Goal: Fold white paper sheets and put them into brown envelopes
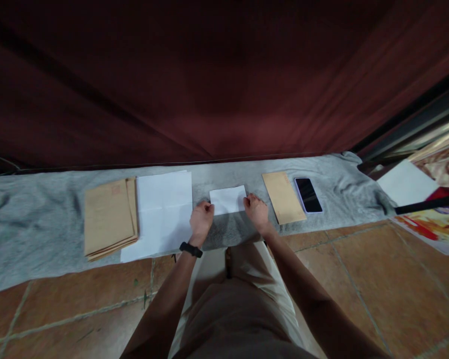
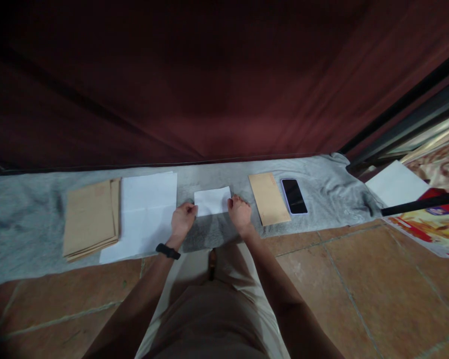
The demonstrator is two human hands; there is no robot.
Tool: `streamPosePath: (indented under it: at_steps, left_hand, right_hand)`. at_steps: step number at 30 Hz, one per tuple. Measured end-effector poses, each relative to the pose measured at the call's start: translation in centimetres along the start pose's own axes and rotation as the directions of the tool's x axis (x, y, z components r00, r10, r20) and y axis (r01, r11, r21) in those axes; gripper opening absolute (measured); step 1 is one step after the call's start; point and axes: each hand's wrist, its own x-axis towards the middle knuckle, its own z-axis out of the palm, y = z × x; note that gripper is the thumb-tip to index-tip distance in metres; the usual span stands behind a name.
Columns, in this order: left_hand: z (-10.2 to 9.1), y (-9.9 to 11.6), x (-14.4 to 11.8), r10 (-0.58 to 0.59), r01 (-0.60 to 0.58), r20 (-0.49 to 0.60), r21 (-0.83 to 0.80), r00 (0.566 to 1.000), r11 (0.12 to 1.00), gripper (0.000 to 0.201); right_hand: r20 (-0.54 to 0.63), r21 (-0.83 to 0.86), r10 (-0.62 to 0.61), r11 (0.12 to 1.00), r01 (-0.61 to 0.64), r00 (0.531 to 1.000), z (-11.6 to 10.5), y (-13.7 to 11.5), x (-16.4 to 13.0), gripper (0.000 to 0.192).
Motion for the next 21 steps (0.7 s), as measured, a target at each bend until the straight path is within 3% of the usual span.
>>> streamPosePath:
  at_steps: [11,21]
  left_hand:
    - [-0.26,0.93,0.10,-0.064,0.063,0.005,0.087,0.998,0.994,0.023]
    - [-0.06,0.80,0.10,-0.061,0.062,-0.025,0.081,0.998,0.995,0.022]
  right_hand:
    - [-0.045,-0.118,-0.021,0.993,0.016,0.999,0.82,-0.50,-0.19,0.028]
    - [-0.133,-0.007,-0.085,0.996,0.085,0.987,0.57,-0.56,-0.75,0.036]
